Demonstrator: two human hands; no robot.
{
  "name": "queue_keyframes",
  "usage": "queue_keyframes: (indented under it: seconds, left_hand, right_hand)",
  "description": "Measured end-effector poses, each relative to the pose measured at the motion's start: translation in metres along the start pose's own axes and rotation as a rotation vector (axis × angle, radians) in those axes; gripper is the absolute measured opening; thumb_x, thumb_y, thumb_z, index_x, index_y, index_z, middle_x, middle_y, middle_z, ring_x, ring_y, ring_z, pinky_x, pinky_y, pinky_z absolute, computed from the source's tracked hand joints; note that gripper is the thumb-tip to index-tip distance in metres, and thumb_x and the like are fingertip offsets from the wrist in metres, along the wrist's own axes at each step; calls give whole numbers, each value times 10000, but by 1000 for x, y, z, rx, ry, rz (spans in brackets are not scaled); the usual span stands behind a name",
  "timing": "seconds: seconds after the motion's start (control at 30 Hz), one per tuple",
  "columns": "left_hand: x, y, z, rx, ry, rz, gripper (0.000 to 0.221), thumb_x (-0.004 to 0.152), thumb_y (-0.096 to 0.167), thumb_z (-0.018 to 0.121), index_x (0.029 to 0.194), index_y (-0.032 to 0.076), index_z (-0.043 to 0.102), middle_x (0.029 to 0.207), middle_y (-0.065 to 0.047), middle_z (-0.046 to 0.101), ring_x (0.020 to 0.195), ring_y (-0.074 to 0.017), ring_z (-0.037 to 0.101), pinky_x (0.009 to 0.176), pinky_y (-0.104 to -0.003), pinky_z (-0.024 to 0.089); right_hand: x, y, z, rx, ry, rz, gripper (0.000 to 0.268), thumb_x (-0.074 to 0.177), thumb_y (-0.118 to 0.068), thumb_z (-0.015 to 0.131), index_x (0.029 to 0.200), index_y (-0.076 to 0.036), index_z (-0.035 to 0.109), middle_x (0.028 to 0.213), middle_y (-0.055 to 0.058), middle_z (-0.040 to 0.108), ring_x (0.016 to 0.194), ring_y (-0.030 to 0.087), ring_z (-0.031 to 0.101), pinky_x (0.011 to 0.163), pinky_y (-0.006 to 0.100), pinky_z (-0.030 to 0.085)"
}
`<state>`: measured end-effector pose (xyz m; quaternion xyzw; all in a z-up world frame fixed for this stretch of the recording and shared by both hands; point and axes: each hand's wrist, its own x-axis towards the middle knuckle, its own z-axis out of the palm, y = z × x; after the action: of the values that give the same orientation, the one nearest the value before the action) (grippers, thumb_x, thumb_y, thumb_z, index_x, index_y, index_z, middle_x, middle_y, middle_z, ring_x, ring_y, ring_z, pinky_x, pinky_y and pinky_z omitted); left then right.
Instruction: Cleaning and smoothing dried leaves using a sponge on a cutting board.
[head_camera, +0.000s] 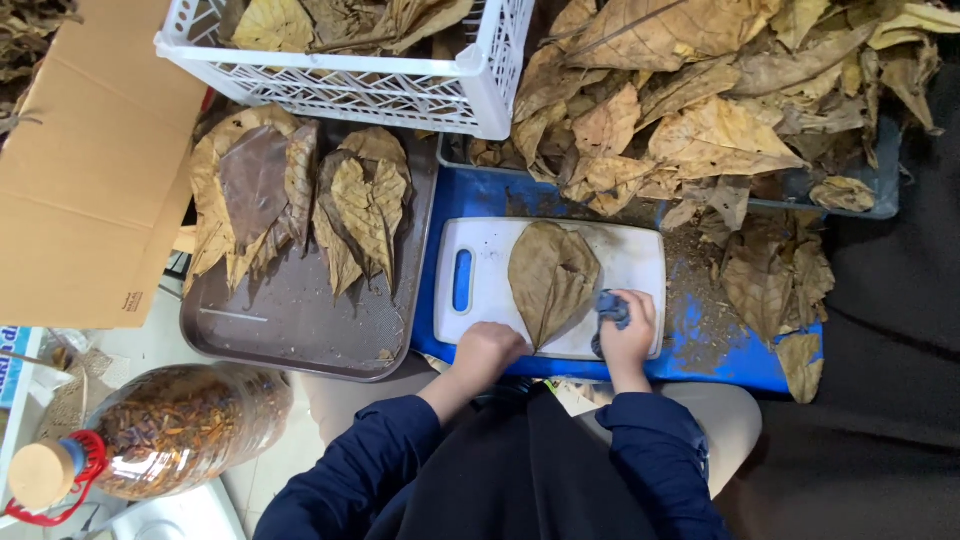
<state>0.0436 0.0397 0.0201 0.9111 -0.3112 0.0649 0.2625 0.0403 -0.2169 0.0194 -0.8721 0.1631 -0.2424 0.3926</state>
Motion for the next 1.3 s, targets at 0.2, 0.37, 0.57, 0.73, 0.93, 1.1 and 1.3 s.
queue_keyframes:
  seconds: [0.2,0.37,0.57,0.73,0.93,1.1,1.3]
  left_hand:
    - [-11,27,7,331,-448,109,800,924,559,598,1562,116,406,1618,-106,404,1555,-374,204,1229,-644,139]
    - [-6,43,-6,380,-558,63,821,933,588,572,1572,109,380,1634,-129,350,1544,-419,181,1232,-651,121]
    - [-8,49,4,381,-548,48,927,890,612,598,1595,80,318,1658,-154,289,1544,-429,169,1237,-636,122]
    - [-14,45,15,400,-605,45,935,906,633,561,1602,73,285,1664,-168,251,1550,-426,148,1240,-618,133]
    - [-12,47,9,413,-628,51,973,912,633,561,1620,56,225,1679,-192,196,1540,-436,164,1236,-597,163]
    - [-16,46,11,339,-608,30,1023,869,604,621,1636,96,172,1669,-226,190,1523,-459,200,1211,-586,206]
    - [-14,47,8,396,-618,71,882,894,638,579,1594,190,287,1604,-240,315,1526,-466,208,1204,-606,196]
  right_hand:
    - [-18,19,31,-195,-433,-409,652,495,47,778,1077,-239,711,1103,21,599,1051,343,601,958,509,475]
    - [4,26,45,-386,-494,-470,561,568,12,844,1079,-188,725,1033,32,608,980,311,616,862,491,505]
    - [31,4,34,-383,-429,-366,427,689,3,796,1072,-167,716,1035,36,599,1008,310,610,870,463,503]
    - [-9,3,37,-331,-583,-568,614,514,-46,876,1084,-210,717,1059,21,614,1009,297,621,877,475,516]
    - [20,26,58,-440,-441,-564,584,545,-40,863,1103,-150,728,1036,67,606,946,332,608,794,504,526]
    - [34,-2,40,-323,-392,-436,437,662,-1,776,1062,-166,714,1008,29,586,954,300,606,817,432,510]
    - [-12,-7,28,-322,-541,-607,588,490,-36,863,1043,-176,719,998,32,597,936,295,597,798,440,512]
